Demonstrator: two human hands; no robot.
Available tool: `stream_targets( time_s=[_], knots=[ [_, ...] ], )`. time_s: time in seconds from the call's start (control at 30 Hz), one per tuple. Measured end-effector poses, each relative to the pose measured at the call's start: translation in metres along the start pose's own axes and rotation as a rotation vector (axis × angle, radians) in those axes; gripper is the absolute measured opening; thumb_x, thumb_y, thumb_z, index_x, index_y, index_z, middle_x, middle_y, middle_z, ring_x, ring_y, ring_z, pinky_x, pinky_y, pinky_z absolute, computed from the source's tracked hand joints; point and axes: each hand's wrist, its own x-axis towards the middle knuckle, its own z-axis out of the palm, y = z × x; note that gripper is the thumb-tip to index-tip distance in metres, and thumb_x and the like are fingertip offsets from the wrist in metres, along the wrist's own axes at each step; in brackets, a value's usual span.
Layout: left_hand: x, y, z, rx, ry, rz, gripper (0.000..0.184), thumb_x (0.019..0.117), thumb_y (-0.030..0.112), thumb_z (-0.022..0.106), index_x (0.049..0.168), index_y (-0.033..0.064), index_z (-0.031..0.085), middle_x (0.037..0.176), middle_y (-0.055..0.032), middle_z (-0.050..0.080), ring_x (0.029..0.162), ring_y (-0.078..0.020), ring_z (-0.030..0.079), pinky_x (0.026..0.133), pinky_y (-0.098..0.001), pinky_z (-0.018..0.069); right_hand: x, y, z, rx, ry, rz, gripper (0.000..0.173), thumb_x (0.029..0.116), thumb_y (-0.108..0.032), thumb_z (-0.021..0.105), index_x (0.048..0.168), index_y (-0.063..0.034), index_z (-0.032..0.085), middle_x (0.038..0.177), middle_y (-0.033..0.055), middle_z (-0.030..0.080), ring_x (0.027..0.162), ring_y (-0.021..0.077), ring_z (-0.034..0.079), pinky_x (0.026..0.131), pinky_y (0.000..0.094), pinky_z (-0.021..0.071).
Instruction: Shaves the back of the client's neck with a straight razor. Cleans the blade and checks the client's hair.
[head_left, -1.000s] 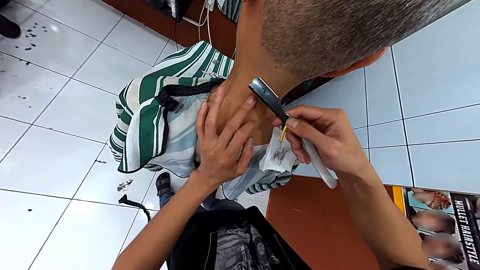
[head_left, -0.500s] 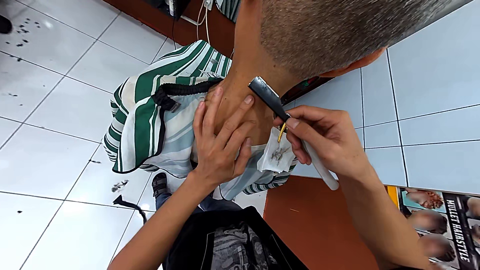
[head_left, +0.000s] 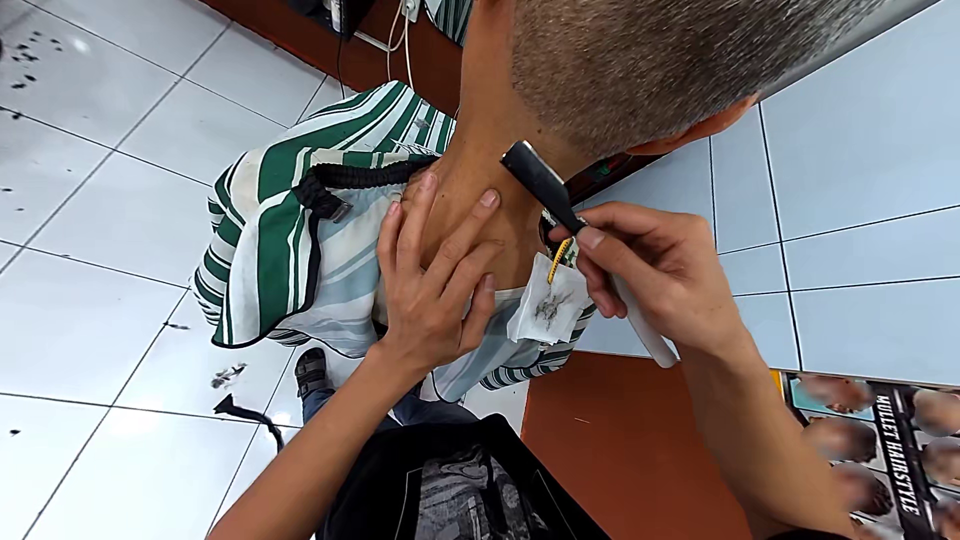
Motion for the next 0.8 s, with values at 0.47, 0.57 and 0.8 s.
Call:
stream_targets(
  time_s=[0.47, 0.57, 0.8],
  knots=[
    [0.0, 0.0, 0.0, 0.014, 0.0, -0.003, 0.029, 0.1021, 0.021, 0.044, 0.108, 0.0068, 0.069, 0.149, -0.0131, 0.057, 0.151, -0.0395, 0.031, 0.124, -0.059, 0.0143, 0.001, 0.003, -0.004, -0.036, 0.011, -0.027, 0.024, 0.104, -0.007, 0.047, 0.114, 0.001, 0.067, 0.067, -0.0026, 0.057, 0.044, 0.0009, 0.049, 0.037, 0.0143, 0.0445],
    [-0.001, 0.0, 0.0, 0.009, 0.004, -0.003, 0.029, 0.1021, 0.021, 0.044, 0.108, 0.007, 0.069, 0.149, -0.013, 0.057, 0.151, -0.0395, 0.031, 0.124, -0.0589, 0.0147, 0.004, 0.002, -0.011, -0.034, 0.021, -0.083, 0.024, 0.1045, -0.007, 0.047, 0.114, 0.002, 0.067, 0.07, -0.0052, 0.058, 0.047, -0.0006, 0.052, 0.04, 0.0135, 0.046],
    [0.0, 0.001, 0.0, 0.012, 0.004, -0.008, 0.028, 0.1016, 0.02, 0.045, 0.108, 0.0067, 0.069, 0.148, -0.0134, 0.057, 0.151, -0.0397, 0.031, 0.124, -0.0592, 0.0146, 0.0, 0.006, -0.006, -0.07, 0.027, -0.062, 0.024, 0.1039, -0.007, 0.047, 0.114, 0.0016, 0.068, 0.067, -0.0021, 0.057, 0.044, 0.0017, 0.049, 0.036, 0.0152, 0.0436]
  ],
)
